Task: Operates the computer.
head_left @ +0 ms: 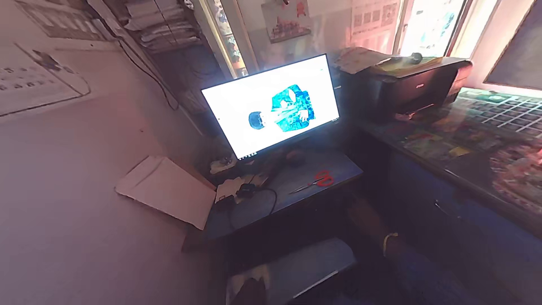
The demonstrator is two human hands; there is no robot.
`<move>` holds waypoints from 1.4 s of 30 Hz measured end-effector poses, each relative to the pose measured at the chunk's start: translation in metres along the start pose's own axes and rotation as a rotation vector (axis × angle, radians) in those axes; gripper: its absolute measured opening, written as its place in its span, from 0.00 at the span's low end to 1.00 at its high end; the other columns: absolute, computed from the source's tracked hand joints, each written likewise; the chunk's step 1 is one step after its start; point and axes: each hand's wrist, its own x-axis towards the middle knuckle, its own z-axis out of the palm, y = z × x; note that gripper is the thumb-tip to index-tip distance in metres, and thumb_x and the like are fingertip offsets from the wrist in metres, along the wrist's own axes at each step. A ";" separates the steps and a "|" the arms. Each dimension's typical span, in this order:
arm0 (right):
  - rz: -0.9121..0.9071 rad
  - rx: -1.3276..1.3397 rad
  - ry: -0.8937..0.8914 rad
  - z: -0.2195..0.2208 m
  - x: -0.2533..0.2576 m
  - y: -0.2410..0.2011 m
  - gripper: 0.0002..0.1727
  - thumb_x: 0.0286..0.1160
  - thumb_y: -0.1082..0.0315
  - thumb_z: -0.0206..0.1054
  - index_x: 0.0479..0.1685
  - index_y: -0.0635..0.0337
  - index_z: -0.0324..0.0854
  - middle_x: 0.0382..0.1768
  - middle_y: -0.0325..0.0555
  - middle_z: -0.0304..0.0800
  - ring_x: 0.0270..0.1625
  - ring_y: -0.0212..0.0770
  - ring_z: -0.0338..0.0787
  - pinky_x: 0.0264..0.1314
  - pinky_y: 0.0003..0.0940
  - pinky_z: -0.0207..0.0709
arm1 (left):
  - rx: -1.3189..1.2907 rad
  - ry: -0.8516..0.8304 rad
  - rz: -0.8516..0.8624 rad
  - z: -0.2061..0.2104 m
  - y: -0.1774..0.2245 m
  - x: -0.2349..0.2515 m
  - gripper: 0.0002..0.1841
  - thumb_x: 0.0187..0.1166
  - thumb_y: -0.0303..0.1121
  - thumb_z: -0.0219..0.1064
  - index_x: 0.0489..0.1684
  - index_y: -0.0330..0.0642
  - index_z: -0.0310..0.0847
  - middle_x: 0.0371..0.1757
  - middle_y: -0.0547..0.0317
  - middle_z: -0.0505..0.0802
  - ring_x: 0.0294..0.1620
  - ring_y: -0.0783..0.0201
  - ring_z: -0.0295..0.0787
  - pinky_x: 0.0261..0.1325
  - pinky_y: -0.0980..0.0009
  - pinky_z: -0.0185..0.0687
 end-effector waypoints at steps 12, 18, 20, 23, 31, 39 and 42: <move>-0.037 0.023 0.053 0.006 0.002 0.002 0.28 0.88 0.49 0.52 0.83 0.46 0.74 0.88 0.52 0.66 0.88 0.52 0.68 0.87 0.48 0.66 | -0.056 0.086 0.086 0.009 -0.010 0.000 0.28 0.87 0.54 0.53 0.45 0.36 0.89 0.46 0.43 0.95 0.51 0.44 0.94 0.54 0.40 0.85; -0.046 0.021 0.043 0.006 0.002 0.000 0.28 0.89 0.49 0.52 0.84 0.45 0.73 0.88 0.53 0.65 0.88 0.52 0.68 0.88 0.48 0.66 | -0.064 0.127 0.131 0.011 -0.012 -0.003 0.27 0.88 0.52 0.53 0.44 0.35 0.89 0.46 0.42 0.95 0.51 0.43 0.94 0.54 0.41 0.86; -0.065 0.006 0.046 0.006 0.003 0.000 0.28 0.88 0.48 0.51 0.82 0.47 0.75 0.87 0.54 0.66 0.88 0.53 0.68 0.88 0.50 0.66 | -0.068 0.132 0.140 0.013 -0.015 -0.002 0.28 0.88 0.53 0.52 0.44 0.35 0.89 0.45 0.42 0.95 0.50 0.44 0.94 0.53 0.41 0.86; -0.060 -0.003 0.039 0.008 0.004 0.002 0.28 0.88 0.48 0.51 0.83 0.46 0.74 0.88 0.53 0.66 0.87 0.54 0.69 0.86 0.51 0.68 | -0.069 0.167 0.167 0.014 -0.016 -0.003 0.27 0.87 0.52 0.53 0.42 0.35 0.89 0.42 0.42 0.95 0.48 0.44 0.94 0.52 0.41 0.86; -0.116 -0.009 0.106 0.019 0.004 0.007 0.27 0.87 0.49 0.53 0.80 0.44 0.77 0.84 0.52 0.71 0.84 0.53 0.74 0.82 0.50 0.73 | -0.057 0.171 0.195 0.016 -0.020 -0.002 0.27 0.88 0.52 0.51 0.41 0.37 0.89 0.43 0.43 0.94 0.48 0.45 0.94 0.51 0.42 0.87; -0.083 -0.063 -0.071 -0.005 -0.006 -0.012 0.27 0.82 0.50 0.58 0.73 0.53 0.82 0.78 0.58 0.78 0.82 0.59 0.74 0.83 0.56 0.69 | -0.043 0.008 0.010 -0.014 0.005 -0.016 0.26 0.89 0.54 0.52 0.54 0.43 0.89 0.54 0.46 0.95 0.59 0.46 0.92 0.61 0.42 0.84; -0.125 -0.091 -0.016 0.002 -0.005 -0.007 0.27 0.83 0.51 0.58 0.76 0.54 0.81 0.82 0.60 0.73 0.85 0.60 0.72 0.86 0.54 0.67 | -0.004 -0.156 -0.053 -0.038 0.021 -0.018 0.28 0.92 0.54 0.46 0.61 0.42 0.86 0.63 0.44 0.92 0.68 0.45 0.88 0.69 0.42 0.79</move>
